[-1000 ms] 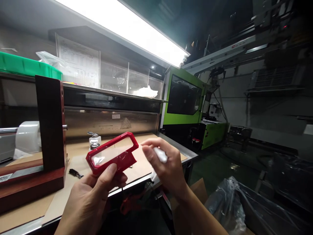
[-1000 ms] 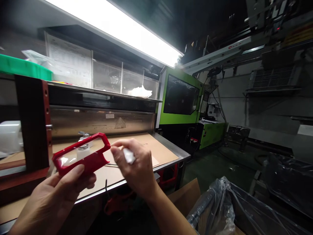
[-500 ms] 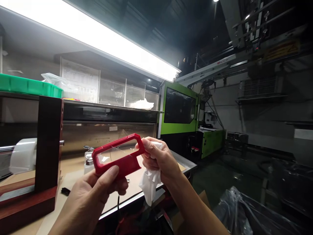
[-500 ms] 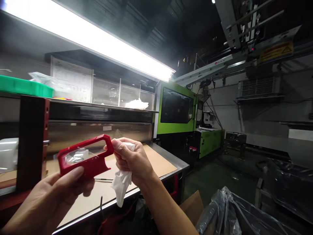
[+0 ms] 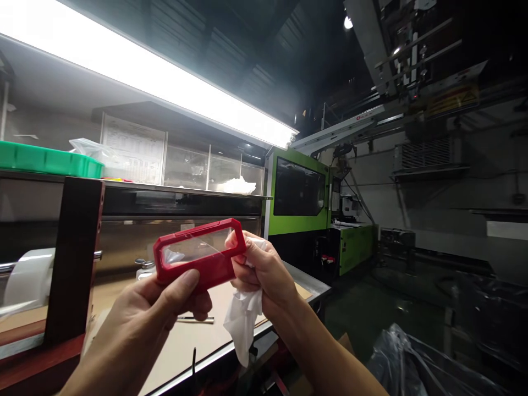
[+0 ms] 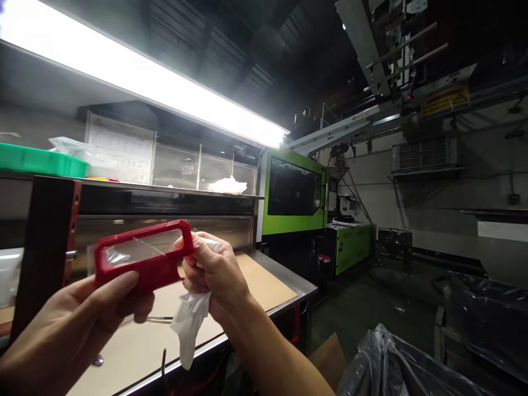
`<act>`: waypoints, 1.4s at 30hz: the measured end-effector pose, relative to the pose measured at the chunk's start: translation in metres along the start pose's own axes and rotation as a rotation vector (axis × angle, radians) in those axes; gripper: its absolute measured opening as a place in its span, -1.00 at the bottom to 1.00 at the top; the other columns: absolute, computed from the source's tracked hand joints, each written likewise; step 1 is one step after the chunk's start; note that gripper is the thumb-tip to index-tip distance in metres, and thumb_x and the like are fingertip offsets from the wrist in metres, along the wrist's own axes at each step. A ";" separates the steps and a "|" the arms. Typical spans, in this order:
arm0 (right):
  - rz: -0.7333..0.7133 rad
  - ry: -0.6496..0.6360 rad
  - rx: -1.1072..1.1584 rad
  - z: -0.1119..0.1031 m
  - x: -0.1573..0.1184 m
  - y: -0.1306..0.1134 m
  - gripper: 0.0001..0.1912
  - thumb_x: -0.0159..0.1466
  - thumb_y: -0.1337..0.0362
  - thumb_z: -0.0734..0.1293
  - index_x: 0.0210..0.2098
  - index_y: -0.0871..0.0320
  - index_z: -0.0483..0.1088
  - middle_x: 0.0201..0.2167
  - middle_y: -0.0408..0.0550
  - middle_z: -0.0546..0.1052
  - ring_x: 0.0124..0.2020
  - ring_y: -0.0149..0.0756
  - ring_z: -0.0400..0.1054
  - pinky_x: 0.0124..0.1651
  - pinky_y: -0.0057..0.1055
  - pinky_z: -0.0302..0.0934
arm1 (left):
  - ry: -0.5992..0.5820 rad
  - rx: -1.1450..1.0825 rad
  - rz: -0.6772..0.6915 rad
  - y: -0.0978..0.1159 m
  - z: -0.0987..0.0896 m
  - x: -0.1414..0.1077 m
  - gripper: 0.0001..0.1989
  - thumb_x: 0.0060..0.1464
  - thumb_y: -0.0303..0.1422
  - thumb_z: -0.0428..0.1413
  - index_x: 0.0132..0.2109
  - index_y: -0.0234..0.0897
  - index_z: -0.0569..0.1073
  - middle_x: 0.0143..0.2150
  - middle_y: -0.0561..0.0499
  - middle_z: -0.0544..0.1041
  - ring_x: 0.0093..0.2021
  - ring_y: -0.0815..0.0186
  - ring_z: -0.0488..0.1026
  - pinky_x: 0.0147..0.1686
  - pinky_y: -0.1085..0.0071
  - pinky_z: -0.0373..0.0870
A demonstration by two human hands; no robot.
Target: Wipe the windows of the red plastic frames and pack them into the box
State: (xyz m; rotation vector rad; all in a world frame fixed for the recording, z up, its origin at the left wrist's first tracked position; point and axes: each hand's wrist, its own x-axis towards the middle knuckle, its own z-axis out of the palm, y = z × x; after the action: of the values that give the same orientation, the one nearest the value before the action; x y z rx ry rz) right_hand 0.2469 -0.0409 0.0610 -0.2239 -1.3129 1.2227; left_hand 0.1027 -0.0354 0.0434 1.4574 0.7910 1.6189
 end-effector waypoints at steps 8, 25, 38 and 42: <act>-0.027 -0.089 -0.049 0.020 0.018 -0.021 -0.82 -0.02 0.34 0.37 -0.61 0.16 0.25 -0.82 -0.44 0.04 -0.78 -0.67 -0.32 -0.74 -0.57 -0.38 | -0.243 0.028 0.144 0.031 -0.008 0.021 -0.68 -0.15 -0.08 0.24 -0.38 -0.26 0.55 -0.54 0.02 0.54 -0.46 0.27 0.45 -0.40 0.41 0.37; -0.267 -0.153 -0.220 0.062 0.038 -0.065 -0.88 0.03 0.40 0.27 -0.58 0.12 0.21 -0.82 -0.43 0.00 -0.76 -0.61 -0.28 -0.71 -0.54 -0.32 | -0.187 0.074 0.467 0.098 -0.008 0.038 -0.73 -0.22 -0.10 0.24 -0.47 -0.22 0.54 -0.61 0.06 0.54 -0.54 0.32 0.46 -0.42 0.43 0.37; -0.405 0.016 -0.031 0.059 0.037 -0.054 -0.75 0.11 0.31 0.35 -0.59 0.14 0.18 -0.74 -0.40 0.10 -0.77 -0.65 -0.20 -0.73 -0.58 -0.27 | -0.188 0.134 0.421 0.101 -0.016 0.028 -0.58 -0.22 0.02 0.22 -0.33 -0.23 0.58 -0.54 0.02 0.59 -0.51 0.28 0.51 -0.44 0.45 0.46; -0.403 0.095 0.068 0.045 0.035 -0.036 -0.73 0.16 0.23 0.36 -0.57 0.17 0.23 -0.69 -0.37 0.15 -0.75 -0.66 -0.17 -0.74 -0.60 -0.27 | -0.198 0.130 0.380 0.089 -0.024 0.030 -0.58 -0.20 -0.02 0.25 -0.26 -0.22 0.58 -0.49 0.03 0.62 -0.48 0.29 0.54 -0.42 0.49 0.50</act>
State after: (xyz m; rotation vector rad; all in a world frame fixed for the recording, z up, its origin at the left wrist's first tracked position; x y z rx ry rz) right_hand 0.2226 -0.0506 0.1231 0.0323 -1.1629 0.9001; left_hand 0.0649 -0.0511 0.1314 1.9187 0.5367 1.6836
